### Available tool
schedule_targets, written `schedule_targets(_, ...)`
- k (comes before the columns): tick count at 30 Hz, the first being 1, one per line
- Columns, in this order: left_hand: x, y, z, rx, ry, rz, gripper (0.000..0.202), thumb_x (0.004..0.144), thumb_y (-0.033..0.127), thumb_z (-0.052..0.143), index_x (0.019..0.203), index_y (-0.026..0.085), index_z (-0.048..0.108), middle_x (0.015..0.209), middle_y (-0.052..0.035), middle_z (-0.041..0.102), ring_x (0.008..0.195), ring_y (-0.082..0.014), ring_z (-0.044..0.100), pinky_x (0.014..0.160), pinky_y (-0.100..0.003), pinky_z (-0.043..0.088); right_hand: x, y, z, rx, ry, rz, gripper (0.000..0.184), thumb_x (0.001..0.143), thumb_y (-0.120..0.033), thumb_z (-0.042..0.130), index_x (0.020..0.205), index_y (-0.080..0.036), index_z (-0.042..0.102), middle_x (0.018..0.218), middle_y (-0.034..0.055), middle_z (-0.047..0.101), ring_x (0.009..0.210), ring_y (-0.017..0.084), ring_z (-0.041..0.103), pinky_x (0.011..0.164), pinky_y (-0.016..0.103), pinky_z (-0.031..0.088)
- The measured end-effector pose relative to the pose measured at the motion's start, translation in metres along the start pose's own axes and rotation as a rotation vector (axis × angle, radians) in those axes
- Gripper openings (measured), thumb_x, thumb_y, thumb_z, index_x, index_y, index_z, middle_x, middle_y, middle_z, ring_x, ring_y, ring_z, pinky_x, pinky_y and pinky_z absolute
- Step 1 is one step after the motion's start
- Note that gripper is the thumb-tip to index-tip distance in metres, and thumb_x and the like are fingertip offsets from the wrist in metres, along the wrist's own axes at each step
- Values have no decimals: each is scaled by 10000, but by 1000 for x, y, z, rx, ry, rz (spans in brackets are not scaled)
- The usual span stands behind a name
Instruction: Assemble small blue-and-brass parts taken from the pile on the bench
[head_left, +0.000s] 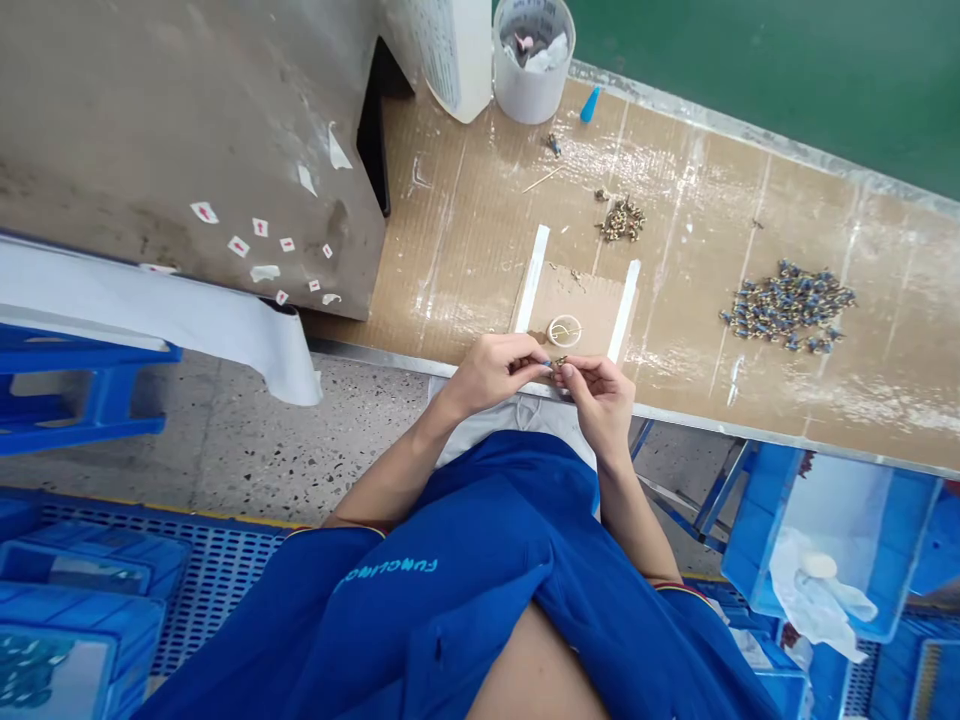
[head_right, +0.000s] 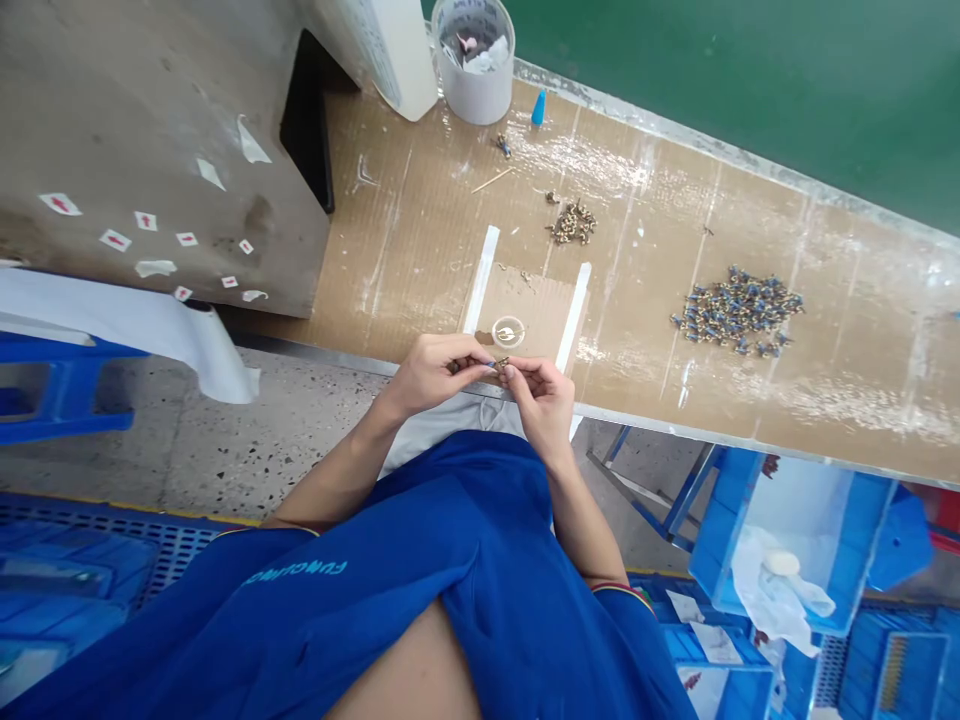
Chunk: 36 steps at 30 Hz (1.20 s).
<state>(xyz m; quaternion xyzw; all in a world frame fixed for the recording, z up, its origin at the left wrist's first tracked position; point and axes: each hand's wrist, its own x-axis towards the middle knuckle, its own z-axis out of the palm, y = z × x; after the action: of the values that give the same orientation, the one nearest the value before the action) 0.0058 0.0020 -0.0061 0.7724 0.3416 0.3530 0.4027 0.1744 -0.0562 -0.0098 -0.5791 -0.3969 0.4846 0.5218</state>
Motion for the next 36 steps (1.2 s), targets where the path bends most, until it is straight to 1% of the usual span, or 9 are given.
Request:
schedule_targets(5,0,-1,1,13,-7,9,174,920,244,662,803,116,674,718,-21,637,615,-79,545,601,-193,401,1,1,-2,-25,-27,1,451,752,-574,751,860,-143,676,750,46,720,651,85,684,596,177,575)
schedule_targets(9,0,-2,1,19,-10,38,151,912,221,677,804,115,674,727,-23,646,626,-82,552,620,-196,412,1,2,-2,-11,-57,12,410,762,-529,757,860,-137,687,750,45,714,639,73,666,583,163,560)
schedule_targets(14,0,-3,-1,39,-58,32,161,914,226,674,787,127,668,737,-27,658,660,-104,578,667,-218,433,1,1,-3,-5,-78,8,369,754,-485,771,821,-131,696,727,30,693,609,49,636,556,130,521)
schedule_targets(19,-1,-6,-1,81,-66,117,151,916,175,649,774,124,649,736,-21,665,662,-107,573,657,-224,415,4,-3,-11,-82,-194,40,336,792,-452,732,808,-122,672,766,36,690,640,48,629,595,142,517)
schedule_targets(24,1,-7,2,113,-64,98,165,898,160,652,740,119,634,712,-11,651,640,-104,552,627,-227,389,7,-4,-14,-213,-248,35,279,842,-395,659,785,-124,622,764,35,664,648,45,579,615,168,486)
schedule_targets(27,1,-6,2,90,-62,89,145,882,132,649,739,113,639,709,-7,654,638,-96,553,624,-217,387,8,-2,-11,-225,-248,-3,251,854,-361,624,760,-130,595,741,27,637,636,43,548,605,175,459)
schedule_targets(31,0,-5,0,52,-63,79,136,878,115,636,743,108,652,699,-5,656,636,-89,557,623,-207,386,7,0,-7,-221,-237,-75,228,855,-323,617,735,-132,582,734,24,629,636,44,552,603,176,450)
schedule_targets(33,1,-5,-1,24,-72,59,138,885,124,635,750,108,660,706,-8,661,636,-87,559,622,-204,388,8,1,-6,-206,-233,-80,232,850,-334,626,739,-134,592,732,23,631,622,42,551,599,177,459)
schedule_targets(36,2,-4,-2,-2,-97,7,152,904,171,648,767,113,676,724,-14,671,652,-92,570,639,-207,402,8,0,-7,-148,-214,-47,264,830,-383,658,753,-136,612,747,28,649,609,42,561,578,168,473)
